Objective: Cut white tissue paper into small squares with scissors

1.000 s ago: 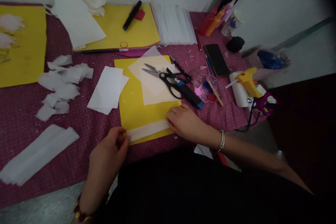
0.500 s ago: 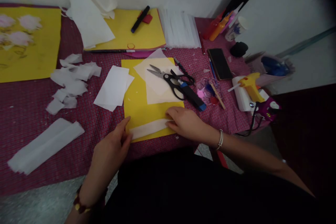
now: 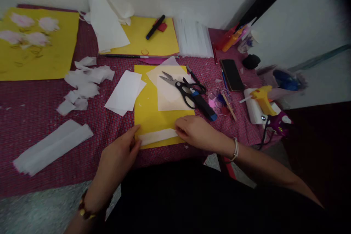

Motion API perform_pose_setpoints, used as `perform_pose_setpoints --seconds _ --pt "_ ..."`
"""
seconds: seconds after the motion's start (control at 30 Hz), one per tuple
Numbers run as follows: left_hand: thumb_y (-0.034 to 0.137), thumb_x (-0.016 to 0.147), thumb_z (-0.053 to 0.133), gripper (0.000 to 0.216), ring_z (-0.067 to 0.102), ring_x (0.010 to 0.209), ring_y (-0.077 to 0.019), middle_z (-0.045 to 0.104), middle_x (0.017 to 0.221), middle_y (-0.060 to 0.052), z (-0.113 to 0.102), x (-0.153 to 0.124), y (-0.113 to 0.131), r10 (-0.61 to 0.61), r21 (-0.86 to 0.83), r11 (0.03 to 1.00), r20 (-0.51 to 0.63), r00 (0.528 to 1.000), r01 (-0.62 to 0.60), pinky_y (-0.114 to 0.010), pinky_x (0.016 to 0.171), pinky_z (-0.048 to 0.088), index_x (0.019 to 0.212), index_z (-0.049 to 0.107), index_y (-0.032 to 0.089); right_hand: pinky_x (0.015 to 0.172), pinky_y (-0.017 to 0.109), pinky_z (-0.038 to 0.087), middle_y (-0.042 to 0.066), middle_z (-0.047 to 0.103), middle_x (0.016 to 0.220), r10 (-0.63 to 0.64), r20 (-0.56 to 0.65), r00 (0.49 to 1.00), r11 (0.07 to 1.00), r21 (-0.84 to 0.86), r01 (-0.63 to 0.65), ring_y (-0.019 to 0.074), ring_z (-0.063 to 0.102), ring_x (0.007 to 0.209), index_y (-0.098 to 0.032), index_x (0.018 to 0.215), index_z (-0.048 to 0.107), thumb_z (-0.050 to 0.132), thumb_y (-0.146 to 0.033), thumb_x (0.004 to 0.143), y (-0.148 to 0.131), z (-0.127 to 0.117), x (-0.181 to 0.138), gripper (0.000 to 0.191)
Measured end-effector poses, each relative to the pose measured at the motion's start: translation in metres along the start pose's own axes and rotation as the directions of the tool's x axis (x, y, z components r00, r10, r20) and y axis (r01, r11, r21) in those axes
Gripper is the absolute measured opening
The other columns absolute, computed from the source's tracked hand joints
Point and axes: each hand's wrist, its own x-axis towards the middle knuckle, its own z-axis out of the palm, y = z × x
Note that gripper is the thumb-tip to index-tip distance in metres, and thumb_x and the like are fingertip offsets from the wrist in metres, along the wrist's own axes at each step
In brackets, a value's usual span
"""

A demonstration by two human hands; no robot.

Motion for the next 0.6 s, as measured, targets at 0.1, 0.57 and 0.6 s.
perform_pose_setpoints --seconds 0.1,0.57,0.6 --pt "0.033 0.09 0.049 0.043 0.066 0.092 -0.0258 0.066 0.11 -0.011 -0.013 0.007 0.003 0.124 0.04 0.992 -0.027 0.992 -0.123 -0.038 0.078 0.051 0.128 0.056 0.015 0.064 0.029 0.032 0.005 0.066 0.079 -0.07 0.02 0.997 0.995 -0.075 0.071 0.0151 0.055 0.07 -0.015 0.083 0.058 0.048 -0.016 0.092 -0.006 -0.016 0.0 0.013" --pt "0.023 0.07 0.067 0.018 0.043 0.05 -0.0112 0.053 0.053 0.003 -0.055 0.074 0.047 0.414 -0.492 0.835 0.265 0.871 -0.247 -0.023 0.05 0.03 0.055 0.058 0.017 0.078 0.031 0.043 0.009 0.069 0.099 -0.026 -0.202 0.979 0.997 -0.08 0.01 0.0191 0.062 0.087 -0.014 0.108 0.061 0.054 -0.023 0.091 0.007 -0.049 -0.014 0.02" --pt "0.024 0.069 0.069 0.015 0.045 0.053 -0.0111 0.056 0.055 0.003 -0.062 0.077 0.041 0.331 -0.631 0.759 0.162 0.93 -0.16 -0.022 0.05 0.032 0.059 0.061 0.017 0.081 0.031 0.044 0.009 0.068 0.102 0.06 -0.262 0.963 0.994 -0.067 -0.081 0.0195 0.062 0.089 -0.014 0.113 0.059 0.054 -0.023 0.091 0.02 -0.047 -0.019 0.024"
